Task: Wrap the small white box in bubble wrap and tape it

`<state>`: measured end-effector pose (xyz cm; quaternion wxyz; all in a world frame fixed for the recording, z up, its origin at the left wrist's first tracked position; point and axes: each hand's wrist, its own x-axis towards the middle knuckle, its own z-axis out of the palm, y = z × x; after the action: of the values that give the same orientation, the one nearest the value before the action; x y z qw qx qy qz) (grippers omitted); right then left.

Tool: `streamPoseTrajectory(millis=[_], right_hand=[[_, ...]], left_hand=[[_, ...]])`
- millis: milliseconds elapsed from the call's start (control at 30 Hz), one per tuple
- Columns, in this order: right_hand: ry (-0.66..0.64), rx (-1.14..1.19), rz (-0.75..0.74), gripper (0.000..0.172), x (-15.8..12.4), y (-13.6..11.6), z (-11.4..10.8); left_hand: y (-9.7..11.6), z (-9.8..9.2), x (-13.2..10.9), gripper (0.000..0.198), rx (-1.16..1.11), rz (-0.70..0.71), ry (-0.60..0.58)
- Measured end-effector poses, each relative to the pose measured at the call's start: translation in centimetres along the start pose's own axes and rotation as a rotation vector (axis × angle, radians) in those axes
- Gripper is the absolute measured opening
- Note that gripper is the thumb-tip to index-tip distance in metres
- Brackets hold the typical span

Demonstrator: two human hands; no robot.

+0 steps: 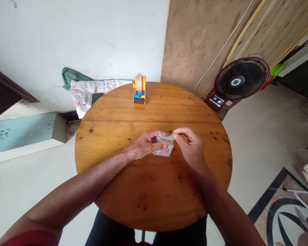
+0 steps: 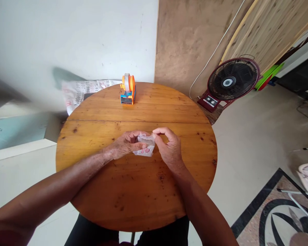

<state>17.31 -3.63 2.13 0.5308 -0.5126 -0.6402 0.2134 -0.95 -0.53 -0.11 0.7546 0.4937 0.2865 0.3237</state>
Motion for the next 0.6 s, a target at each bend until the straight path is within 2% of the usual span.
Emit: streamPoseTrajectory(millis=[233,467,600], right_hand=[[-0.069,-0.082,-0.09,0.009,-0.4,-0.81,0.23],[-0.091,-0.108,-0.178,0.01,-0.63,-0.61,0.41],[-0.104,-0.183,-0.286,0.013,-0.66,-0.31,0.44]], left_hand=[[-0.02,-0.03,0.38,0.045,-0.108,-0.006,0.096],[0.24,-0.09,0.42,0.04,-0.056,0.016,0.186],[0.36,0.07,0.51,0.041,-0.074,0.028,0.202]])
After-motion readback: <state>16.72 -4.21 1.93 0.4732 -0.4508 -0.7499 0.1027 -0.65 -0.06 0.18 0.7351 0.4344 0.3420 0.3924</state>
